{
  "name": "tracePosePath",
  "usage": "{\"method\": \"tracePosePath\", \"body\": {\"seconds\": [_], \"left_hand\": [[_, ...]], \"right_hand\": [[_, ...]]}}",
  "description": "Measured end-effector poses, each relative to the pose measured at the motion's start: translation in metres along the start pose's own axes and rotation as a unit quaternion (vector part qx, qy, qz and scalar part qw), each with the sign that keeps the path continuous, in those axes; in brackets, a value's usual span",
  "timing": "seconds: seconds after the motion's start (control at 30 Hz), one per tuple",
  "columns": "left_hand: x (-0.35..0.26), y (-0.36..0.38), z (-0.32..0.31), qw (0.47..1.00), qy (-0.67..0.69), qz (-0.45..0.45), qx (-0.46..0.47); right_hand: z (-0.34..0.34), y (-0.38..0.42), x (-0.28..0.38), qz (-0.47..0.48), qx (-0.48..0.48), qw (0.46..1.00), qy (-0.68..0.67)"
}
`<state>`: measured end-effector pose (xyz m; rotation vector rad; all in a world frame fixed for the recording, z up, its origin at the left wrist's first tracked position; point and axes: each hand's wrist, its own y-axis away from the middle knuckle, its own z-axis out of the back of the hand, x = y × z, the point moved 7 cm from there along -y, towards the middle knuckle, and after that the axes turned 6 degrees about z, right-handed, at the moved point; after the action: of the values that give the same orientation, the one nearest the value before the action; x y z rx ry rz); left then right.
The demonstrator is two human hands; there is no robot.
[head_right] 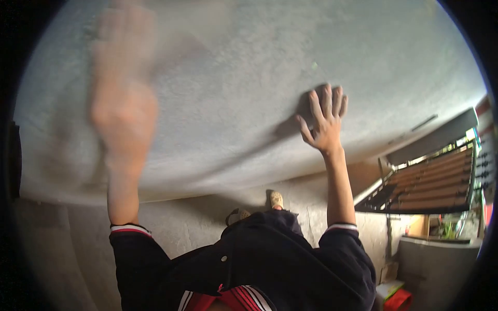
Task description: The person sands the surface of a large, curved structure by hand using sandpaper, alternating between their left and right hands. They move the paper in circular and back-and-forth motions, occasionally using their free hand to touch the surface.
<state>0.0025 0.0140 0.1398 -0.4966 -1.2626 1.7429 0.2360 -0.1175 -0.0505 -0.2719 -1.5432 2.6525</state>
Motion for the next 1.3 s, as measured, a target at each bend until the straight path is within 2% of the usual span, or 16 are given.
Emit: {"method": "tracePosePath", "body": {"seconds": [0.13,0.2,0.27,0.37,0.4,0.53,0.67,0.77,0.87,0.93,1.03,1.1,1.13,1.17,1.27,1.3], "left_hand": [[0.021,-0.012,0.002,0.998,0.023,-0.024,-0.06],[-0.035,0.015,-0.025,0.989,0.036,-0.142,-0.014],[-0.057,0.023,-0.032,0.983,0.117,-0.135,0.051],[-0.004,-0.031,0.019,0.995,0.047,0.002,-0.085],[0.04,-0.027,-0.008,0.991,0.018,0.131,0.003],[-0.047,0.002,-0.025,0.984,0.095,-0.148,-0.024],[-0.012,-0.023,0.005,0.978,0.19,0.007,-0.09],[-0.002,-0.032,0.007,0.995,0.076,0.017,-0.068],[-0.063,0.021,-0.044,0.987,0.132,-0.092,0.001],[-0.052,0.013,-0.029,0.994,0.072,-0.065,-0.044],[-0.001,-0.03,0.008,0.974,0.17,0.048,-0.143],[-0.001,-0.037,0.016,0.981,0.027,0.043,-0.187],[-0.017,-0.022,-0.001,0.965,0.2,-0.001,-0.169],[-0.043,-0.005,-0.017,0.987,0.139,-0.008,-0.076],[-0.056,0.012,-0.027,0.994,0.113,-0.006,-0.007],[-0.037,0.001,-0.012,0.987,0.14,0.016,-0.08]], "right_hand": [[-0.001,0.002,0.001,0.018,-0.007,1.0,0.003],[-0.002,0.002,0.001,0.022,-0.003,1.0,0.008],[-0.002,0.002,0.001,0.025,-0.005,1.0,0.012],[-0.004,0.005,-0.001,0.028,-0.007,0.999,0.014],[-0.004,0.006,-0.001,0.029,-0.005,0.999,0.014],[-0.005,0.007,-0.001,0.035,-0.012,0.999,0.016],[-0.006,0.006,-0.001,0.032,-0.022,0.999,0.017],[-0.006,0.007,-0.001,0.034,-0.012,0.999,0.014],[-0.006,0.006,0.001,0.027,-0.007,0.999,0.015],[-0.006,0.006,0.001,0.022,-0.012,1.0,0.014],[-0.007,0.005,0.004,0.053,0.012,0.998,0.042],[-0.005,0.005,0.005,0.056,0.006,0.998,0.043],[-0.006,0.004,0.005,0.056,0.005,0.997,0.043],[-0.007,0.005,0.004,0.051,0.004,0.998,0.043],[-0.007,0.006,0.004,0.05,0.006,0.998,0.038],[-0.008,0.005,0.005,0.05,0.005,0.998,0.042]]}}
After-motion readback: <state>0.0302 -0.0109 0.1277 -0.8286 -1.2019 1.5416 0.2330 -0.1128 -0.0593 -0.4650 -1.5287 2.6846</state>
